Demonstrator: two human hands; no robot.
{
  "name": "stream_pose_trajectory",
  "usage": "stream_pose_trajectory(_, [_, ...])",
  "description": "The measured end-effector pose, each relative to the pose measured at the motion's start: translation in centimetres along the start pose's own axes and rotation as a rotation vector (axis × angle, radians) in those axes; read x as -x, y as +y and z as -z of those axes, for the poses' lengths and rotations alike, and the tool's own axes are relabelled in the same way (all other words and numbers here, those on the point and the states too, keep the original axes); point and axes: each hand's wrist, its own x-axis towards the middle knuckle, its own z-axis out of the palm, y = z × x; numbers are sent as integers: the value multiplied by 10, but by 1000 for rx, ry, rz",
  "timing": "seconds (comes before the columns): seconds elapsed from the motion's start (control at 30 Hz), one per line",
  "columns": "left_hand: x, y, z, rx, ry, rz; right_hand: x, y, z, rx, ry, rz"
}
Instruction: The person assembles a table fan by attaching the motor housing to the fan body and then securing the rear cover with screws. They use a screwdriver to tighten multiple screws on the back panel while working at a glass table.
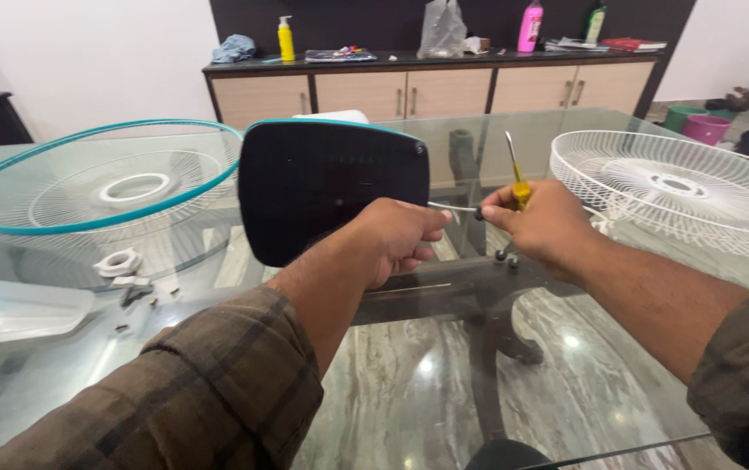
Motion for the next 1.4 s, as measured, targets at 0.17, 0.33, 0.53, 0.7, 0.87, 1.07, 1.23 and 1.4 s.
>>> stream_pose_trajectory(0.17, [-11,-7,-14,-162,-57,-16,-3,46,38,203,27,-119])
stream_pose_trajectory(0.33, [-14,-10,-16,-233,-44,-5,-1,73,52,426,-15,-183])
stream_pose_trajectory(0.53, [-5,-6,-3,-225,-21,5,-1,83,49,448,-94,-246])
stream_pose_trajectory(0.7, [5,-1,9,-204,-9,4,-6,85,49,349,-109,-264])
stream_pose_trajectory(0.87, [13,-1,16,-193,23,27,-2,75,47,453,-39,-241])
stream_pose_trajectory(1.07, [15,-6,19,-140,47,-5,-9,52,32,243,46,-284])
stream_pose_trajectory(1.23, [14,-3,27,-94,53,-96,-22,25,16,-462,-380,-389])
stream_pose_trajectory(1.4, [22,12,52,-101,129,-169,-8,-28,-4,-505,-474,-318])
